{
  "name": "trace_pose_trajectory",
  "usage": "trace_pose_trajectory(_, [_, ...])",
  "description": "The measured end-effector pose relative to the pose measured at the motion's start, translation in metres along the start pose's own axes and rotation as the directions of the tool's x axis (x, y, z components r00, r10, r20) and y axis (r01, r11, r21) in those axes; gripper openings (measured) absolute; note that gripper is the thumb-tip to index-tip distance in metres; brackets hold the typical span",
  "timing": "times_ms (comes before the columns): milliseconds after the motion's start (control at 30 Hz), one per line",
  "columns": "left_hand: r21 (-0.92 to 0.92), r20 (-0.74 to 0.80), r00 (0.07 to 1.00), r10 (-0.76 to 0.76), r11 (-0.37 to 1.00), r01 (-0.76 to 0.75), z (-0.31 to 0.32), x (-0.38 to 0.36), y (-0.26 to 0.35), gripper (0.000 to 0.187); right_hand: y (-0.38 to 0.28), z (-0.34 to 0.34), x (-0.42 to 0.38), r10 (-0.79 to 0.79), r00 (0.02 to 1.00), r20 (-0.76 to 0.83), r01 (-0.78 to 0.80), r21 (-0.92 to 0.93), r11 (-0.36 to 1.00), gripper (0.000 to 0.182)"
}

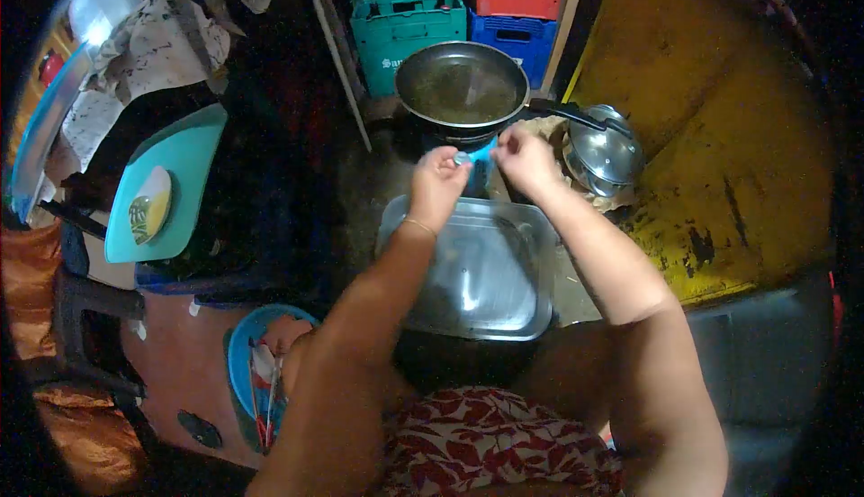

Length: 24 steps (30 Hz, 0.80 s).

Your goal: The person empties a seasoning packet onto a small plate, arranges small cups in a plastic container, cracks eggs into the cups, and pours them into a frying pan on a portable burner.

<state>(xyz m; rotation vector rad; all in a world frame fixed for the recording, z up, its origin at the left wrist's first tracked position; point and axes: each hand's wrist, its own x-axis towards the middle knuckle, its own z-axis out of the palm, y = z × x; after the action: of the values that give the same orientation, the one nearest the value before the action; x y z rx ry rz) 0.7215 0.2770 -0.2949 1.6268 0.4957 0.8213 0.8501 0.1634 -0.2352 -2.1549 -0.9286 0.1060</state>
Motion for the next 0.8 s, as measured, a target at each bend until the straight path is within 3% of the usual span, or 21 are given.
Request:
trace_pose_trajectory(67, [0.079, -0.09, 0.996, 0.013, 0.997, -0.006, -0.001, 0.011, -0.008, 0.033, 0.017, -0.015, 0.022, -0.256, 0.93, -0.265, 0.125, -0.427, 0.895, 0.029])
trace_pose_trajectory(133, [0.098, -0.225, 0.973, 0.043, 0.995, -0.021, 0.001, 0.022, -0.023, 0.035, 0.023, -0.038, 0.032, -0.225, 0.927, -0.3, -0.009, -0.617, 0.787, 0.043])
trace_pose_trajectory(200, [0.059, -0.253, 0.966, 0.044, 0.998, -0.03, 0.005, 0.03, -0.034, 0.036, 0.043, -0.049, 0.045, -0.176, 0.956, -0.234, -0.046, -0.714, 0.699, 0.057])
trace_pose_trajectory(267, [0.137, -0.308, 0.95, 0.06, 0.99, -0.018, 0.011, 0.033, -0.037, 0.037, 0.064, -0.054, 0.056, -0.14, 0.973, -0.186, -0.045, -0.741, 0.67, 0.059])
trace_pose_trajectory(467, [0.085, -0.422, 0.903, 0.078, 0.995, -0.047, 0.032, 0.049, -0.057, 0.036, 0.099, -0.054, 0.079, -0.196, 0.974, -0.115, 0.017, -0.825, 0.565, 0.04])
trace_pose_trajectory(800, [0.084, -0.456, 0.886, 0.079, 0.995, -0.045, 0.039, 0.057, -0.073, 0.038, 0.11, -0.056, 0.086, -0.271, 0.953, -0.134, 0.054, -0.808, 0.587, 0.031])
